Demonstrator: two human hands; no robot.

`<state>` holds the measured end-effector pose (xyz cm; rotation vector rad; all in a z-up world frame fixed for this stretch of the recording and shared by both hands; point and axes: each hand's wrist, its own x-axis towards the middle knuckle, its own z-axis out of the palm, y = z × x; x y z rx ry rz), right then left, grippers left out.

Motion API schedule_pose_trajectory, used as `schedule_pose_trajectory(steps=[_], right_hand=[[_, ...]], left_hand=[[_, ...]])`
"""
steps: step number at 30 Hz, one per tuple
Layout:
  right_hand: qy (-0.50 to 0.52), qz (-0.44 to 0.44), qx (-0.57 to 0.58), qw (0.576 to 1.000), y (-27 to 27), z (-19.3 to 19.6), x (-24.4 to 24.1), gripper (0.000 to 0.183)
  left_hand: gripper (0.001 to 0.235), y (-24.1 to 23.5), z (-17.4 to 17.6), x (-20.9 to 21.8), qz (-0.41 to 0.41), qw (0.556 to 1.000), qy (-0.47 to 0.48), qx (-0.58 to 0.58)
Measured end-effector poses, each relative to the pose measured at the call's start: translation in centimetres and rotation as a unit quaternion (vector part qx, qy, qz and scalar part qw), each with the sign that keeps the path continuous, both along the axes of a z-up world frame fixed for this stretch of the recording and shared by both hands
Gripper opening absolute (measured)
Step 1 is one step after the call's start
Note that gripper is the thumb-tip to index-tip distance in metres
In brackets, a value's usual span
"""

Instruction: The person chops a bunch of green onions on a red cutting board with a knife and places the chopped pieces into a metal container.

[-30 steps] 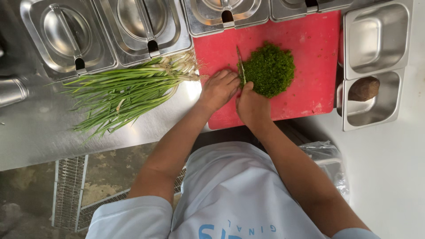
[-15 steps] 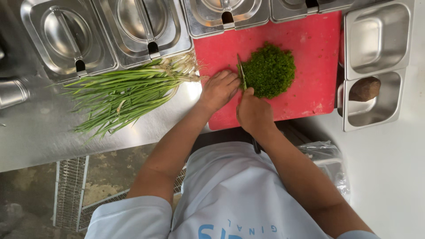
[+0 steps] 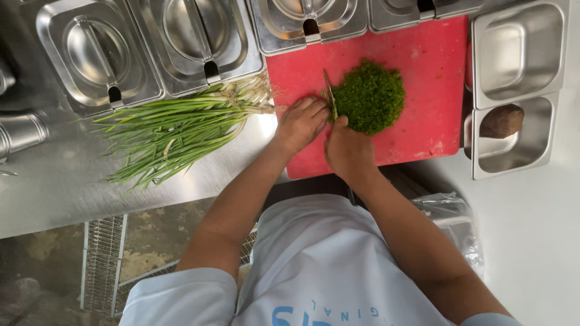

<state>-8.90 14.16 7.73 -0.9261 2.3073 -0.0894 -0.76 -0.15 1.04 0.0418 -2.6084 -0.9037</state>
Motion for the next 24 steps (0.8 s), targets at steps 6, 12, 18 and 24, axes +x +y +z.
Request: schedule_pose_trajectory(steps=[6, 12, 18, 24], right_hand=[[0.011, -0.017, -0.026, 0.999, -0.3, -1.5, 0.7, 0.031], [0.004, -0.058, -0.046, 0.997, 0.0, -1.6, 0.7, 0.029], [-0.012, -0.056, -0.015, 0.998, -0.4, -1.2, 0.6, 0.030], [-0.016, -0.050, -0.029, 0.998, -0.1, -1.3, 0.6, 0.033]], left_hand=[[0.025, 0.2, -0.1, -0.1, 0.015, 1.000, -0.003, -0.005], [0.021, -0.3, 1.6, -0.4, 0.041, 0.997, -0.040, 0.061], [0.014, -2.6, 1.7, -2.2, 0.040, 0.994, -0.102, 0.008], [0.012, -3.7, 0.6, -3.2, -0.032, 0.986, -0.146, -0.072]])
